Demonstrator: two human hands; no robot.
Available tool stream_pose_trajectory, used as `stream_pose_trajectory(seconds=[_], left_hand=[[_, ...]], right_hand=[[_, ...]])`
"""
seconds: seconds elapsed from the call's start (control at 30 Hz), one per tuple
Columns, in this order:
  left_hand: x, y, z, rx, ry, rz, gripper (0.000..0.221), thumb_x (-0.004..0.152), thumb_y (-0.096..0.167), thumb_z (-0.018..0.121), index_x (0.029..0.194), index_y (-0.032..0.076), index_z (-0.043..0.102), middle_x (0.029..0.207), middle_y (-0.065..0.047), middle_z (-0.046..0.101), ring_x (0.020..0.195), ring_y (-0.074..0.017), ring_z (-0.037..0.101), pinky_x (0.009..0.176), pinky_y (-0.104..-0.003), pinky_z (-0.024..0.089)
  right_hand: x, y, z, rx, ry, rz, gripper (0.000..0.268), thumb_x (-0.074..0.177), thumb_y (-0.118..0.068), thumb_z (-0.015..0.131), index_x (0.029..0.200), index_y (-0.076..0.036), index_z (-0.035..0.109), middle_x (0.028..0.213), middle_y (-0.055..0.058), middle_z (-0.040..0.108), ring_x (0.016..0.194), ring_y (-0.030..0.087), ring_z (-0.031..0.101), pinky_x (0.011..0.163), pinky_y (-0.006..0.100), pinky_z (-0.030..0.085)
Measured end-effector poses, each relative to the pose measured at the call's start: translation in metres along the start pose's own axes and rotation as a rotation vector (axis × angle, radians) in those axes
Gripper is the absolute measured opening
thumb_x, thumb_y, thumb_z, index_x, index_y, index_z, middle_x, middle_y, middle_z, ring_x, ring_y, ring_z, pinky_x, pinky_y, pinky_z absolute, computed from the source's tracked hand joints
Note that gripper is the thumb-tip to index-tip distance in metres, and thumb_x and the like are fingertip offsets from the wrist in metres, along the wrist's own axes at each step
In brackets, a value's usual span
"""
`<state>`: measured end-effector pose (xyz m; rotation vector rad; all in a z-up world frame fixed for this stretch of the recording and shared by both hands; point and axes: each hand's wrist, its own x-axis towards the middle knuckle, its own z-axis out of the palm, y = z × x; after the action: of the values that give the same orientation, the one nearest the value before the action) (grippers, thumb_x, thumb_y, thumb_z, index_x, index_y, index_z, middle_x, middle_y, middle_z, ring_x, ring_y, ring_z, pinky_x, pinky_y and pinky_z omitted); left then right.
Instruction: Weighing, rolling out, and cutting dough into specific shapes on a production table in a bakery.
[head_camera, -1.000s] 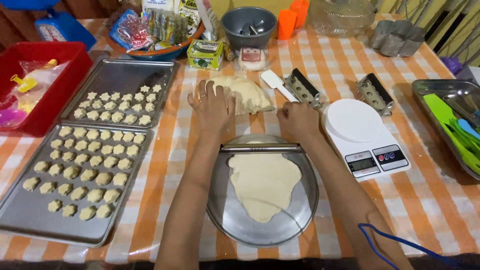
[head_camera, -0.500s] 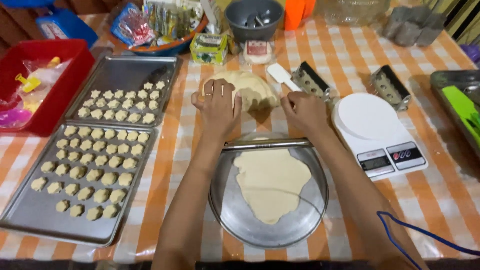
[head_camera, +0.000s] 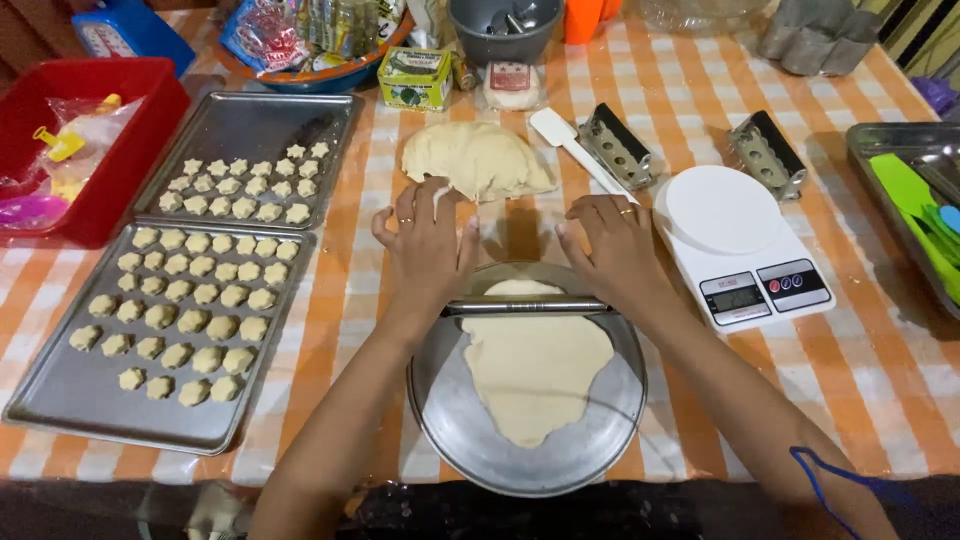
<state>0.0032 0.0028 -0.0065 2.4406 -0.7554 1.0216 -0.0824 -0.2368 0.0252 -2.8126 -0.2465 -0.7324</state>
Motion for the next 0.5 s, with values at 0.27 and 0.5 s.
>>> stream_pose_trajectory(seconds=[0.27, 0.5], left_hand=[[0.012, -0.041, 0.081, 0.000, 0.000, 0.007, 0.012, 0.097, 0.021, 0.057, 0.106, 0.016, 0.062, 0.104, -0.003, 0.056, 0.119, -0.0237, 0.047, 0.098, -0.054, 0.019], [0.030, -0.059, 0.093, 0.189, -0.133, 0.093, 0.019, 0.087, 0.010, 0.065, 0.105, 0.016, 0.063, 0.102, -0.003, 0.060, 0.118, -0.0207, 0.051, 0.100, -0.051, 0.024]], right_hand=[[0.031, 0.035, 0.051, -0.055, -0.030, 0.006, 0.023, 0.099, -0.028, 0.063, 0.090, -0.011, 0.076, 0.083, 0.009, 0.072, 0.087, 0.029, 0.068, 0.079, 0.041, 0.046], [0.062, 0.076, 0.104, -0.326, 0.131, -0.088, 0.030, 0.088, -0.032, 0.066, 0.060, -0.019, 0.065, 0.056, -0.001, 0.058, 0.059, 0.020, 0.064, 0.059, 0.032, 0.050]])
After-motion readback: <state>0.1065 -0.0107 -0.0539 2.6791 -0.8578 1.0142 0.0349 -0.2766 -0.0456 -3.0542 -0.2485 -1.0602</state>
